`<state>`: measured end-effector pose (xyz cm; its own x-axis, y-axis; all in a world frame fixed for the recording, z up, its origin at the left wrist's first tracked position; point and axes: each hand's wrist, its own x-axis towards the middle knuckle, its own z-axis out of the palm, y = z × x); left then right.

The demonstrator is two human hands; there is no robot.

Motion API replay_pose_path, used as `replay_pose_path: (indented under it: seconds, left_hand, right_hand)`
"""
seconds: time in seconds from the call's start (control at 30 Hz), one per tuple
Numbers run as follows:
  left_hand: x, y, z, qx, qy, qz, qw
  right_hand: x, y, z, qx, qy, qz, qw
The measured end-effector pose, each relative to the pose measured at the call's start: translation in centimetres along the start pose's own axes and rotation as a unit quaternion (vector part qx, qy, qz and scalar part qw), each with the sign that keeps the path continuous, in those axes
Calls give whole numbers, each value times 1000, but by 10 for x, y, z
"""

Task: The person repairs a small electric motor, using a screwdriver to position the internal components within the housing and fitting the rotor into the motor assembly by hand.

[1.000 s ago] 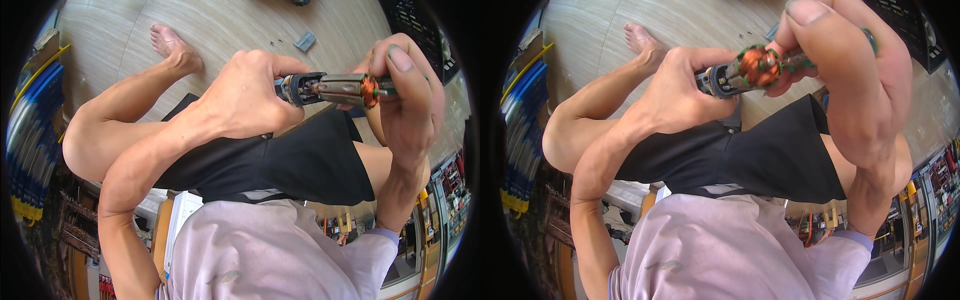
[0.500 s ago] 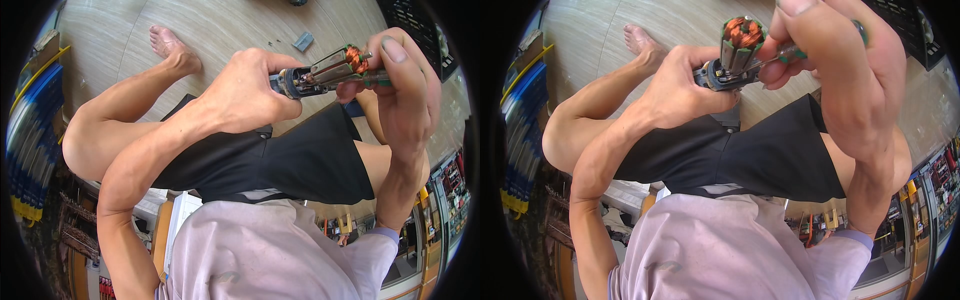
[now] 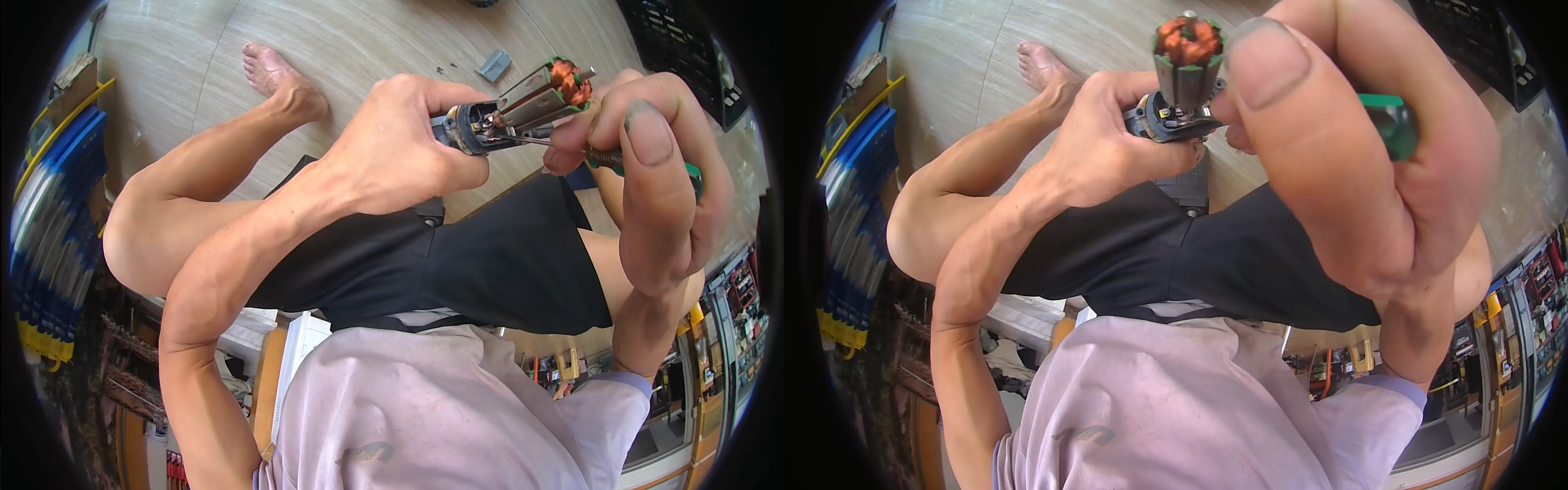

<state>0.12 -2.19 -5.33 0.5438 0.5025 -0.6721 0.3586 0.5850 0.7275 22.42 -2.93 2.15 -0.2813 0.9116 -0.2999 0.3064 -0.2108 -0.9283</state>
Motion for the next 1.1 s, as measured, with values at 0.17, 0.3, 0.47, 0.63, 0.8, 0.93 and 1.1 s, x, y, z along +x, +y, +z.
replay_pose_path:
  seconds: [0.17,0.3,0.47,0.63,0.8,0.93,1.1]
  left_hand:
    - [2,-3,4,-25,2,7,1000]
    - [1,-1,5,-19,-2,3,1000]
    - [1,4,5,-18,-13,-15,1000]
    - [4,-6,7,-70,-28,-13,997]
    - [4,-6,8,-88,-30,-8,996]
    - [4,-8,8,-102,-34,7,994]
    - [4,-4,7,-126,-51,-12,991]
  right_hand:
    - [-1,0,-4,-16,-23,-34,999]
    - [-2,-2,1,-23,-18,-63,998]
    - [-6,-2,4,-54,10,-89,994]
    - [-8,-5,8,-48,25,-67,996]
    - [-6,-2,3,-47,3,-79,996]
    - [-5,-4,3,-41,-8,-85,996]
    - [0,-1,-13,-61,-61,-81,993]
